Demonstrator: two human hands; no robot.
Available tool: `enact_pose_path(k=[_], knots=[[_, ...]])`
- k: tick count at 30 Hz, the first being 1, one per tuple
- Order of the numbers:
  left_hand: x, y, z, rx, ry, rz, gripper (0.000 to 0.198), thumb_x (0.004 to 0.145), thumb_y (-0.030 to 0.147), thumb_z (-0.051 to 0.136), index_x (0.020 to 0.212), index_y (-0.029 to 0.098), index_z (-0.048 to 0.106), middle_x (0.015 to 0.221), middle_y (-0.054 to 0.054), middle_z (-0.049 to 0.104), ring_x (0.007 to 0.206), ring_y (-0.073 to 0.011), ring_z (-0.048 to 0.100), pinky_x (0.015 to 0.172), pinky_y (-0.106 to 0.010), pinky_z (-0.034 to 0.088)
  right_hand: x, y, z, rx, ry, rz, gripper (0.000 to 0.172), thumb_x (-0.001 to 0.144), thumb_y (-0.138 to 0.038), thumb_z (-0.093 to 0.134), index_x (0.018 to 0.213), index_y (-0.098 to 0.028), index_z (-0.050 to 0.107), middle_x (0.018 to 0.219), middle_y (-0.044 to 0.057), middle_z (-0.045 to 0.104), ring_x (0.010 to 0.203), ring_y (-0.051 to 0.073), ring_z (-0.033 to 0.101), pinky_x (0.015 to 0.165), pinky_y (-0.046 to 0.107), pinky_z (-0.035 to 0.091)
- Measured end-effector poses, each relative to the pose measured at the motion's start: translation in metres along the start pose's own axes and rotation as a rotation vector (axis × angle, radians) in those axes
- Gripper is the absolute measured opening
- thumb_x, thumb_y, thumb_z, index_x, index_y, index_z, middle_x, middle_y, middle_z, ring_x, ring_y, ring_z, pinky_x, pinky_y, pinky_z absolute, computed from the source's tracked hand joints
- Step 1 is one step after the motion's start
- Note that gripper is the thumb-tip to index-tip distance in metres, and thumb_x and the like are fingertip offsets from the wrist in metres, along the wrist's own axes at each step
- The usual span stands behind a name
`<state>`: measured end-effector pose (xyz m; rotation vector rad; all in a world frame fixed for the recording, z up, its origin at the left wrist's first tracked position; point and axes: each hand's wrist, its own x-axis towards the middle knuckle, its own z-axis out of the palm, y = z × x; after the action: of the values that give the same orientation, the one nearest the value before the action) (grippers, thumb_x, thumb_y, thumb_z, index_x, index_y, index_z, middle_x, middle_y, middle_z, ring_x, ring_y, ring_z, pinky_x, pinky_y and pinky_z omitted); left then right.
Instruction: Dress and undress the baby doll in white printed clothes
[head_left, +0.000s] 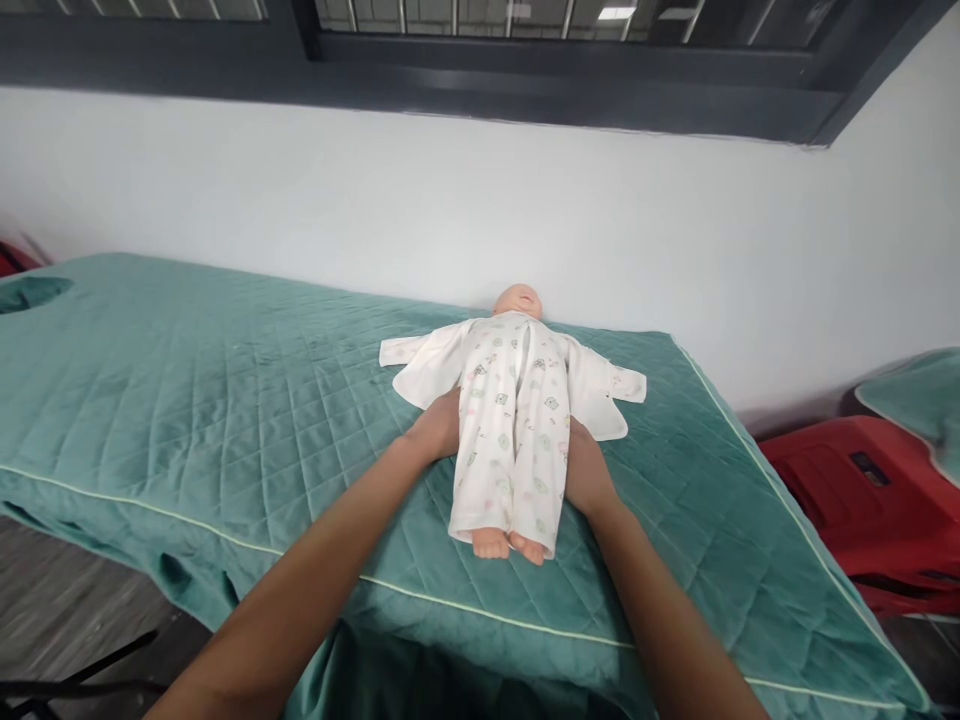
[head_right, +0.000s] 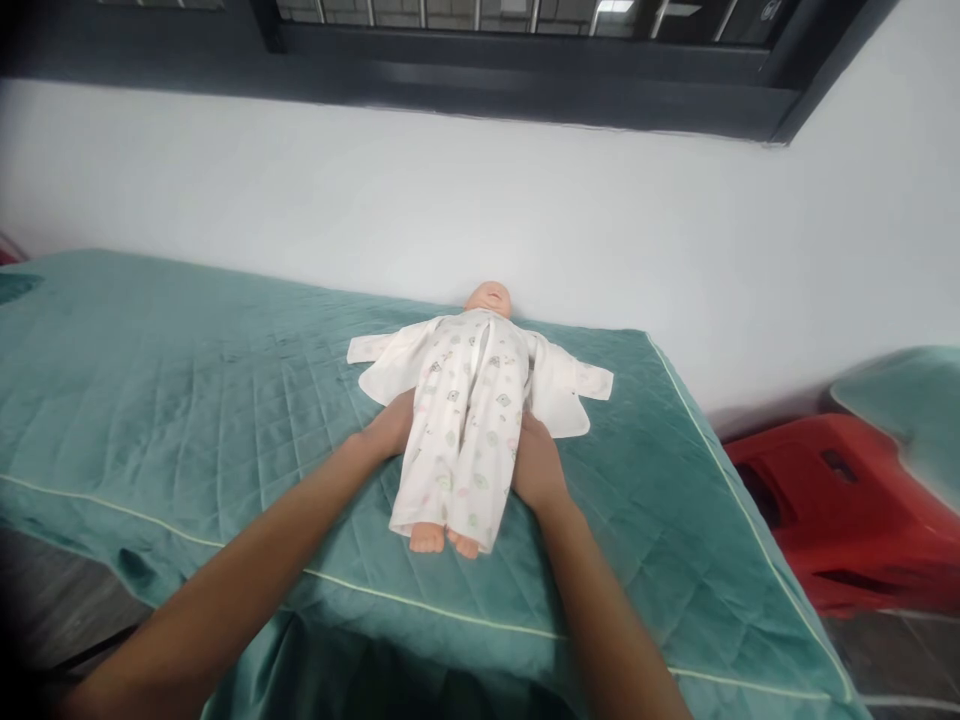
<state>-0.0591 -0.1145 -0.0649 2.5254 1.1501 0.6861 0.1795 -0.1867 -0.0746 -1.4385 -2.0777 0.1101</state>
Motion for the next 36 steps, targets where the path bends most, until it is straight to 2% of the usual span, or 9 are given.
enact_pose_path(k=[5, 10, 16, 20, 25, 28, 31, 33, 36], knots=[[-0.002, 0.002, 0.000, 0.029, 0.025, -0.035, 0.037, 0.089, 0.031, 0.059, 0.122, 0.017, 0.067, 0.135, -0.012, 0.065, 0.123, -0.0317, 0.062, 0.106, -0.043, 0.051, -0.005, 0.002, -0.004, 0.097, -0.017, 0.002, 0.026, 0.091, -0.023, 0.053, 0.107, -0.021, 0.073, 0.113, 0.010, 0.071, 0.109, 0.030, 0.064, 0.094, 0.042, 0.052], [-0.016, -0.003, -0.002, 0.127, 0.027, -0.014, 0.027, 0.090, 0.024, 0.052, 0.107, 0.019, 0.074, 0.116, -0.011, 0.073, 0.112, -0.0296, 0.066, 0.099, -0.042, 0.054, -0.004, 0.003, -0.004, 0.094, -0.038, 0.002, 0.025, 0.089, -0.022, 0.055, 0.105, -0.020, 0.074, 0.115, 0.011, 0.070, 0.107, 0.027, 0.064, 0.091, 0.038, 0.050], [-0.035, -0.008, -0.004, 0.150, 0.070, 0.141, 0.033, 0.089, 0.022, 0.051, 0.112, 0.024, 0.075, 0.120, -0.009, 0.072, 0.122, -0.0284, 0.062, 0.110, -0.045, 0.048, -0.009, 0.003, -0.010, 0.001, -0.079, 0.021, 0.018, 0.088, -0.022, 0.054, 0.092, -0.019, 0.072, 0.095, 0.009, 0.069, 0.093, 0.026, 0.062, 0.083, 0.037, 0.047], [-0.042, -0.009, -0.003, 0.122, 0.042, 0.108, 0.040, 0.085, 0.010, 0.048, 0.105, 0.027, 0.078, 0.108, -0.007, 0.076, 0.115, -0.0244, 0.066, 0.112, -0.045, 0.047, -0.016, 0.003, -0.015, 0.022, -0.089, -0.006, 0.014, 0.086, -0.018, 0.055, 0.083, -0.020, 0.068, 0.091, 0.007, 0.067, 0.091, 0.024, 0.059, 0.084, 0.037, 0.045], [-0.050, -0.012, -0.003, 0.002, 0.136, 0.091, 0.047, 0.082, 0.001, 0.041, 0.092, 0.026, 0.079, 0.107, -0.005, 0.076, 0.114, -0.0207, 0.065, 0.105, -0.042, 0.052, -0.018, 0.000, -0.017, 0.048, -0.061, -0.013, 0.015, 0.086, -0.019, 0.054, 0.079, -0.021, 0.067, 0.087, 0.006, 0.066, 0.086, 0.023, 0.058, 0.081, 0.036, 0.045], [-0.054, -0.014, -0.003, -0.021, 0.203, 0.041, 0.045, 0.081, 0.001, 0.038, 0.084, 0.023, 0.078, 0.109, -0.004, 0.076, 0.117, -0.0199, 0.064, 0.103, -0.040, 0.052, -0.019, -0.001, -0.017, 0.050, -0.049, 0.001, 0.018, 0.088, -0.018, 0.051, 0.082, -0.021, 0.068, 0.089, 0.006, 0.067, 0.086, 0.023, 0.058, 0.080, 0.037, 0.045], [-0.055, -0.018, -0.003, -0.028, 0.289, -0.081, 0.040, 0.081, 0.004, 0.040, 0.082, 0.022, 0.075, 0.112, -0.003, 0.076, 0.117, -0.0202, 0.064, 0.104, -0.040, 0.051, -0.022, -0.002, -0.018, 0.073, -0.023, 0.036, 0.018, 0.089, -0.020, 0.051, 0.082, -0.021, 0.067, 0.090, 0.007, 0.068, 0.087, 0.023, 0.059, 0.080, 0.037, 0.047], [-0.055, -0.020, -0.002, -0.039, 0.350, -0.177, 0.037, 0.083, 0.008, 0.041, 0.088, 0.022, 0.075, 0.115, -0.003, 0.075, 0.115, -0.0206, 0.064, 0.105, -0.040, 0.051, -0.026, -0.003, -0.019, 0.144, 0.033, 0.080, 0.018, 0.092, -0.023, 0.051, 0.083, -0.021, 0.067, 0.091, 0.006, 0.068, 0.089, 0.023, 0.061, 0.081, 0.037, 0.048], [-0.055, -0.025, -0.001, -0.027, 0.471, -0.323, 0.036, 0.089, 0.016, 0.041, 0.108, 0.020, 0.071, 0.118, -0.006, 0.072, 0.115, -0.0223, 0.064, 0.106, -0.042, 0.049, -0.030, -0.005, -0.020, 0.289, 0.142, 0.160, 0.020, 0.095, -0.031, 0.052, 0.087, -0.022, 0.068, 0.091, 0.004, 0.070, 0.088, 0.021, 0.063, 0.081, 0.036, 0.049]])
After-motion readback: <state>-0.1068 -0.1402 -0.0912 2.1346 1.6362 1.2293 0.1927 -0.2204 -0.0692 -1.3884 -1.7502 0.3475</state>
